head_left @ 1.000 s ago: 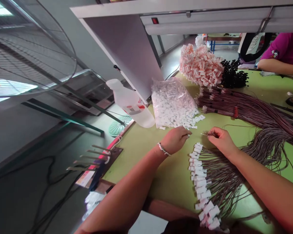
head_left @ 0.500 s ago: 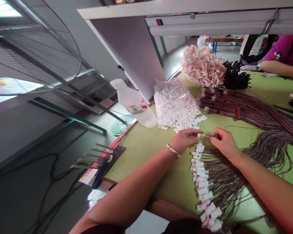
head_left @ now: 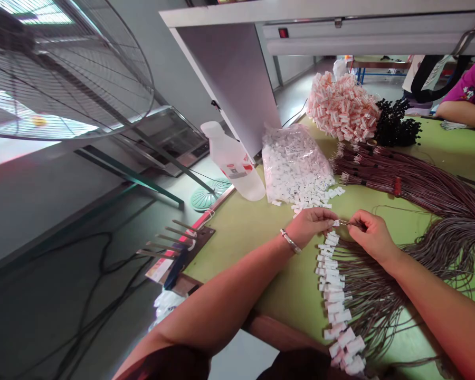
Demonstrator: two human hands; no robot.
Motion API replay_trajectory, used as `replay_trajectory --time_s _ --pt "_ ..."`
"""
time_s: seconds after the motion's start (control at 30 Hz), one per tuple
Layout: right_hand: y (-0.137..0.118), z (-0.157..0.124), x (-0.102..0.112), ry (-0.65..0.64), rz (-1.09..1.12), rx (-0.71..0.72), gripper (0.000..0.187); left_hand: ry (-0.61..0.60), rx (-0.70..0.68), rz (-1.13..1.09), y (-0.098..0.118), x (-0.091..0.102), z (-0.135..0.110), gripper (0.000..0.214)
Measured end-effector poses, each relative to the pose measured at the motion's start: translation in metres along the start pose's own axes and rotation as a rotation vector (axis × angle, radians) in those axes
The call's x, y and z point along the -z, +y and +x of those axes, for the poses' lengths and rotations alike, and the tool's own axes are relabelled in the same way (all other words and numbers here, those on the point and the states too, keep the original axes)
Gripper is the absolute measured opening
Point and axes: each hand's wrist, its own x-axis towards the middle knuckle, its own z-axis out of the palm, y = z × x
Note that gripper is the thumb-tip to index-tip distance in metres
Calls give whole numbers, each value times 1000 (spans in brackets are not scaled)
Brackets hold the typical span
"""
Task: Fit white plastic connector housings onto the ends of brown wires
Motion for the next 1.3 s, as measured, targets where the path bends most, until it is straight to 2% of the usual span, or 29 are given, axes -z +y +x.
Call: replay_trajectory --time_s 0.2,0.37,0.57,0.8,0.97,1.3 --pt "0 1 1 15 -3 10 11 7 20 -92 -2 1 0 21" --pt "4 -1 -1 6 -111 52 10 -17 19 -11 0 0 0 21" --pt "2 -3 -2 -34 -239 136 9 42 16 51 4 -10 -2 15" --pt "4 -3 -2 -81 -124 89 13 52 47 -9 0 -16 -2 18" --pt "5 -2 -2 -42 -64 45 14 53 66 -68 -2 -14 0 17" --pt "-3 -4 -4 -68 -294 188 13 133 120 -75 -3 -21 0 8"
